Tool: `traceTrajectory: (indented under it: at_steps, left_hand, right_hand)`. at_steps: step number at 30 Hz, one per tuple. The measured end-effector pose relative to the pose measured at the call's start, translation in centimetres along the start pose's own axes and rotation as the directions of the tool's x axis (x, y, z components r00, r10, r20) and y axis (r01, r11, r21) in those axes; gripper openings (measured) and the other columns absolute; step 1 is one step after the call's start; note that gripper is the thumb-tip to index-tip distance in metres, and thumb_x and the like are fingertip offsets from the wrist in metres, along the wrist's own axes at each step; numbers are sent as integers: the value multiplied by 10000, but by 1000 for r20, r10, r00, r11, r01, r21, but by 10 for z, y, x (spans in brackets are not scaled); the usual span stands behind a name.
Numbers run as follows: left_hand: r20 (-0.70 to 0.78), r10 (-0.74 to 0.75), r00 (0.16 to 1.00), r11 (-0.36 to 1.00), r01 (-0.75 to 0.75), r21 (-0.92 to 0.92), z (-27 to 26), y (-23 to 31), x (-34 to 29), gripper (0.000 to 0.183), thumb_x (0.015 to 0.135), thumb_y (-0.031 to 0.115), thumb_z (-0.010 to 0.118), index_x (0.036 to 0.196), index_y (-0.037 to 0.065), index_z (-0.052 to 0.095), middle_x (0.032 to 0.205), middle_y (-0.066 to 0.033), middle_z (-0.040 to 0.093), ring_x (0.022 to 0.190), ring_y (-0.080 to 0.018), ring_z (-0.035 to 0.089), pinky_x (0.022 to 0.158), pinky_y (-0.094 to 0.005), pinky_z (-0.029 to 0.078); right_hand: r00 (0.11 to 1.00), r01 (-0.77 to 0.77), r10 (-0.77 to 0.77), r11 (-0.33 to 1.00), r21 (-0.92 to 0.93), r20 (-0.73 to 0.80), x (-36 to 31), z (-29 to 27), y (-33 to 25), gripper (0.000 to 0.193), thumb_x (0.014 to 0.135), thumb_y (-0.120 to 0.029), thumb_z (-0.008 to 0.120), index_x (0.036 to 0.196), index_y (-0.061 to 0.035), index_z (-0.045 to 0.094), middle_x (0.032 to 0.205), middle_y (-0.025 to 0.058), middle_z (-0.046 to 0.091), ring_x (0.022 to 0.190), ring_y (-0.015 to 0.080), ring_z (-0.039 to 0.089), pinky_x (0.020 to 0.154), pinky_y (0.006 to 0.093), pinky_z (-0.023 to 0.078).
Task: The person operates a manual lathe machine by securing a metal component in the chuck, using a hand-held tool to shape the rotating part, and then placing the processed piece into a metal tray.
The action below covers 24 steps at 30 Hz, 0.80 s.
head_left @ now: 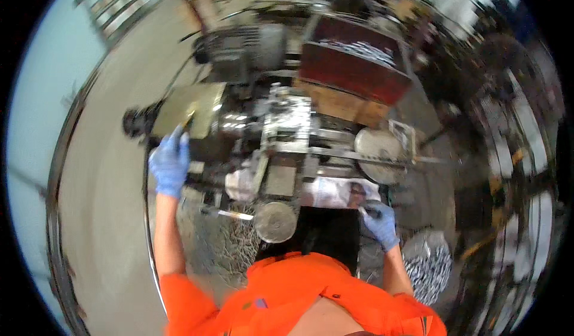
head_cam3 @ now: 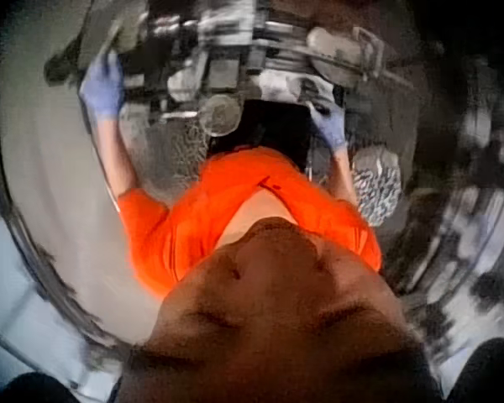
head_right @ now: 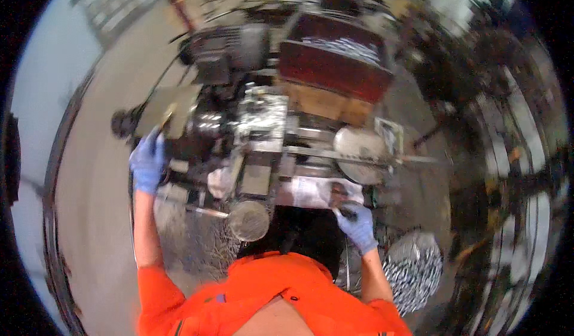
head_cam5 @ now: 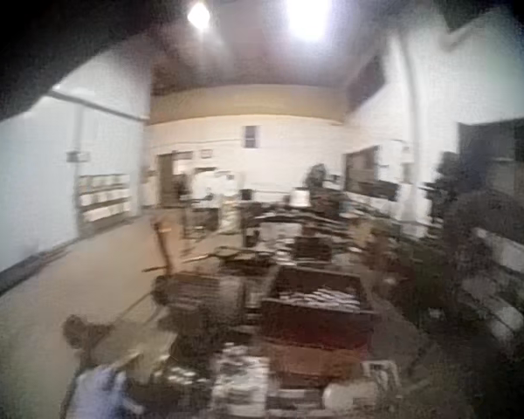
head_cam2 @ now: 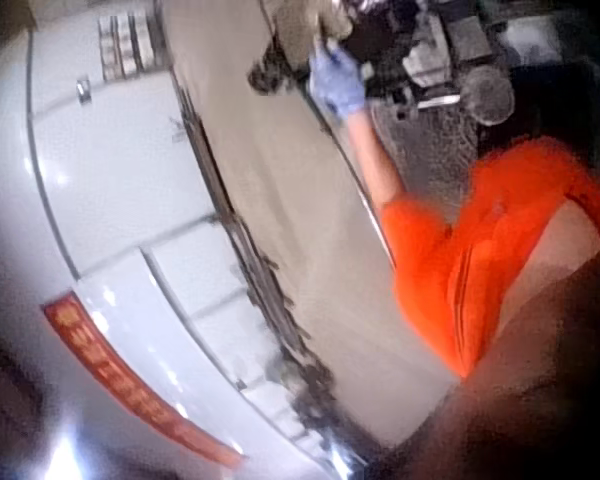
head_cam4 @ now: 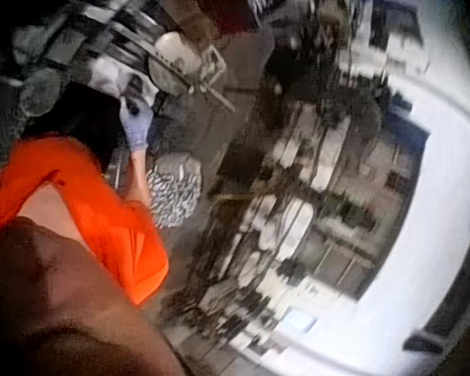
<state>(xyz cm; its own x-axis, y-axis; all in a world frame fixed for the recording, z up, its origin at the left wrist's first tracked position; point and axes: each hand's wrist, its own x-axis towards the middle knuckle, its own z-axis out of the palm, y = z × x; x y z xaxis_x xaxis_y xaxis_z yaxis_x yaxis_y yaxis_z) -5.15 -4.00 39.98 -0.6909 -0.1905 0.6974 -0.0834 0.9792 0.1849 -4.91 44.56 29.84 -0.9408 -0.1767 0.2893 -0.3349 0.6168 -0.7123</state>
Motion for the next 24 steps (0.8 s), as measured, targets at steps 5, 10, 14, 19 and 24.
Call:
traceTrajectory:
  at_steps: [5,10,14,19,24]
  left_hand:
    - [439,-213,873,952,286,-106,10,-3,9,431,923,309,487,1261,41,491,1197,-166,564,1080,-263,564,907,-345,420]
    - [140,-340,930,884,367,-291,-31,14,-6,571,933,418,438,1257,-51,460,1075,-176,597,907,-243,585,740,-318,473]
    - [303,-474,827,783,553,-285,25,18,-92,436,920,331,498,1066,-70,588,882,-147,627,734,-226,578,672,-316,477]
    - [517,-171,839,858,385,-340,80,3,-152,300,909,262,511,912,-26,595,591,-44,511,505,-147,418,477,-291,360]
    - [609,-200,767,833,460,-306,78,6,-143,261,909,233,517,933,-12,607,556,-15,471,476,-111,394,436,-278,324]
  right_hand:
    - [997,-72,72,997,0,7,-7,-16,4,233,737,-273,682,819,-55,668,784,133,648,740,305,628,675,358,504]
    - [980,-170,172,985,27,-105,-29,-42,20,240,737,-284,666,783,-49,663,784,162,635,731,322,620,660,376,495]
    - [909,-408,400,911,-56,-121,-73,-65,62,315,761,-340,665,821,-31,674,804,156,650,759,305,634,684,360,500]
    - [653,-714,697,697,68,-295,-133,-118,121,343,765,-362,655,852,-31,685,821,166,665,790,292,650,733,338,507]
    - [430,-902,761,343,-261,-486,-184,-180,230,472,734,-433,652,1030,-66,654,968,166,654,911,312,622,831,357,477]
